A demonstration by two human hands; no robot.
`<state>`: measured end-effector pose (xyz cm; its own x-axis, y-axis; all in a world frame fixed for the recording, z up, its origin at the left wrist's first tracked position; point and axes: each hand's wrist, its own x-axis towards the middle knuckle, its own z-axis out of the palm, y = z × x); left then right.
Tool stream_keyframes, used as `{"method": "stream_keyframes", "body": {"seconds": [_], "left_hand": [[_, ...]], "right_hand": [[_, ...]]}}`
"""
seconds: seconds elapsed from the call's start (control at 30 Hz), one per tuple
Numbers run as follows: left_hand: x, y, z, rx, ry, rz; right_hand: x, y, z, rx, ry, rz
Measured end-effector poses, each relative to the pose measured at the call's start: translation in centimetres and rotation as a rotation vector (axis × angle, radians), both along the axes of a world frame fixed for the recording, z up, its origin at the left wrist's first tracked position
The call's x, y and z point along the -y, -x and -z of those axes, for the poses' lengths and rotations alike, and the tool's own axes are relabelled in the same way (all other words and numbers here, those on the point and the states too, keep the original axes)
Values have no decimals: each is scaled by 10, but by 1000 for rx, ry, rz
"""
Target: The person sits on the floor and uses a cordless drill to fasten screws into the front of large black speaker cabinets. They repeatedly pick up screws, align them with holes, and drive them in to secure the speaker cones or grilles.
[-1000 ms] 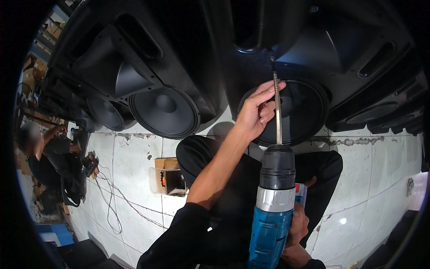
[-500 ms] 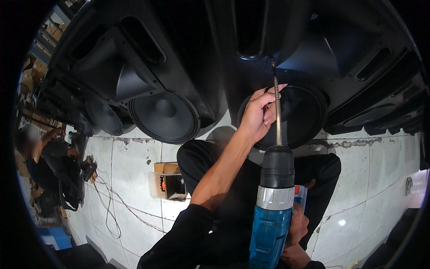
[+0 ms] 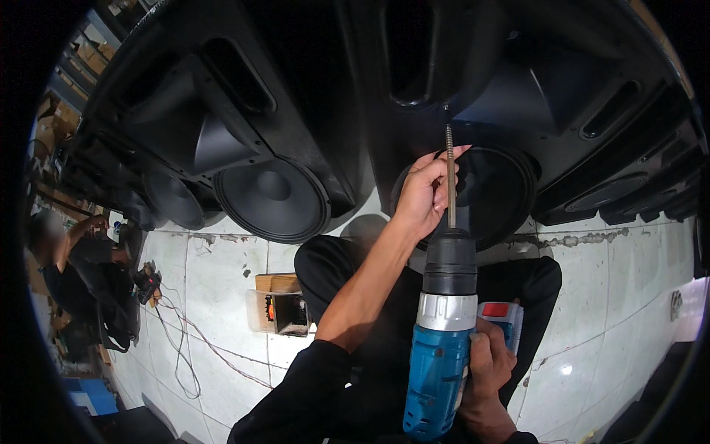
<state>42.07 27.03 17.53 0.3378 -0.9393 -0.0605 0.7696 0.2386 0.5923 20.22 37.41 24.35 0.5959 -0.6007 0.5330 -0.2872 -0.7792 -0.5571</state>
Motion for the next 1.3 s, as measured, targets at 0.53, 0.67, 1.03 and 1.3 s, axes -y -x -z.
{"method": "stream_keyframes", "body": {"seconds": [0.53, 0.67, 1.03, 1.3], "left_hand": [[-43, 49, 13, -4, -81, 52], [-20, 44, -38, 70, 124, -55], [8, 80, -86, -39, 127, 21], [21, 95, -96, -67, 139, 20]], "right_hand": [[-2, 109, 69, 43, -75, 496], [2, 176, 77, -138, -435, 424], [41, 125, 76, 211, 346, 902], [28, 188, 62, 51, -436, 478]]}}
